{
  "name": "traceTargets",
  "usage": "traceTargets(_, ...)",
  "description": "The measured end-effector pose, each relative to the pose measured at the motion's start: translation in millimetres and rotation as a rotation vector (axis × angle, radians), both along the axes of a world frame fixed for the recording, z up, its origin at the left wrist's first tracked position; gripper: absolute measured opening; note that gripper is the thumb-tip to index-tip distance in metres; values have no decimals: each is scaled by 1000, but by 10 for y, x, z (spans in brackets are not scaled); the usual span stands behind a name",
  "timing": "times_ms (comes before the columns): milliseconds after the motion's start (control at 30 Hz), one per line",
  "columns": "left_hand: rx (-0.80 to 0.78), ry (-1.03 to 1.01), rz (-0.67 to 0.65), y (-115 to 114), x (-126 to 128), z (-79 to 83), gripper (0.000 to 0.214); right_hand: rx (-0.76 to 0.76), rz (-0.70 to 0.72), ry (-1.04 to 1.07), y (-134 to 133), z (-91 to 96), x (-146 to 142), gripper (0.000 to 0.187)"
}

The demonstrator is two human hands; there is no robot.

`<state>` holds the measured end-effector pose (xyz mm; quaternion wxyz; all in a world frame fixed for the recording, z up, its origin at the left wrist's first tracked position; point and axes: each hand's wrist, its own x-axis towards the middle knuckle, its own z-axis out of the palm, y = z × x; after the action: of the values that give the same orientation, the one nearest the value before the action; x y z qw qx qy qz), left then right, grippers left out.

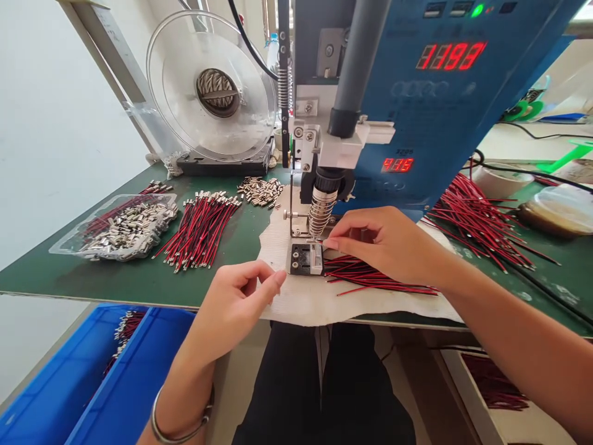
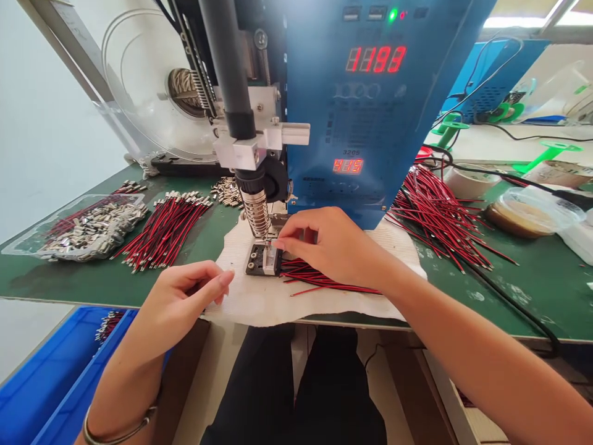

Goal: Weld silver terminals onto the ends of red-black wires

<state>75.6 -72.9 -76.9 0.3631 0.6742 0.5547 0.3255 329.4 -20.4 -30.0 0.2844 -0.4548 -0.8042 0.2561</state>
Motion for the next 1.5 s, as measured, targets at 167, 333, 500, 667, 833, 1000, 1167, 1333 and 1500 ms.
traceTargets(167,-1,8,0,6,5,-8,47,29,-1,10,-6,7,-5,23)
traceTargets(333,-5,-3,-4,8,8,-2,47,43,-6,22,-16,3,-10,20)
traceTargets(500,-5,0,-2,14,19,12,47,53,-12,39,-20,-3,-14,20)
traceTargets(667,-10,-5,3,2,16,4,46,40,-23,43,-30,5,-14,19)
traceTargets(833,-10,-11,1,-4,11,10,46,20,-27,40,-36,14,-17,19)
traceTargets(1000,-14,-3,2,11,30,14,46,26,-24,37,-38,14,-23,19)
traceTargets(1167,-10,-11,-9,11,40,22,47,23,-25,24,-45,6,-17,20)
traceTargets(1333,-5,-12,-12,-7,40,34,47,30,-21,17,-53,-1,-9,21)
traceTargets(1500,-4,-8,-7,-6,45,46,47,39,-30,12,-51,5,-6,21)
